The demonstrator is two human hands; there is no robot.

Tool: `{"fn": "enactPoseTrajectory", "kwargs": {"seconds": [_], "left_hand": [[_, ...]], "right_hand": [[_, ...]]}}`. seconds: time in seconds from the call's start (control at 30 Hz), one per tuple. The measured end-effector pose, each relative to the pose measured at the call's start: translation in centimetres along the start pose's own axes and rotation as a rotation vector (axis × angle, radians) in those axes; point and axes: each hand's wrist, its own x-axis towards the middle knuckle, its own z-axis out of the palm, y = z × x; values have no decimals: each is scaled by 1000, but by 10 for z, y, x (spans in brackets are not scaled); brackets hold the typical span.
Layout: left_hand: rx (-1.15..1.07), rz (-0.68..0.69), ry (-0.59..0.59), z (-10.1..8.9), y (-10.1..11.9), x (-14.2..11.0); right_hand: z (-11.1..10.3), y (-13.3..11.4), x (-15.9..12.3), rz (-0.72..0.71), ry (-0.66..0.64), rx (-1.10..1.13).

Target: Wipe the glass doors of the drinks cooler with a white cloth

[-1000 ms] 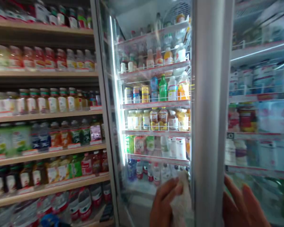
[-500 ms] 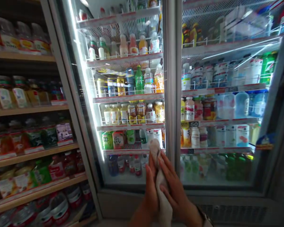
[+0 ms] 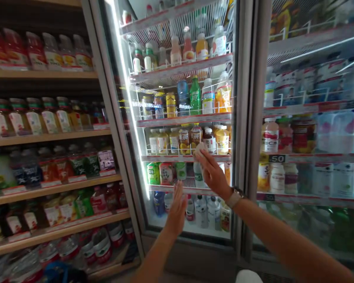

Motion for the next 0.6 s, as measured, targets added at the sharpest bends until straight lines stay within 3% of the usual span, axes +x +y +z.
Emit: {"fn": "enactPoseTrajectory", "kwargs": {"seconds": [0.07,0.17,0.23,0.37,0.47,0.6], "left_hand": [[136,2,80,-38,-29,10],[342,7,226,-107,-71,27],[483,-3,325,-160,-94,39],[806,-32,449,-271,-125,64],[1062,0,349,-345,-140,84],[1276,58,42,-417,-160,115]], "right_hand": [[19,19,33,-145,-102,-80],[51,38,59,-213,-159,-209],[72,43,56,-245,-167,-259],[105,41,24,-430,-235,-256],[115,40,7,-481,-262,-235],[118,40,2,-477,-270,-260]]}}
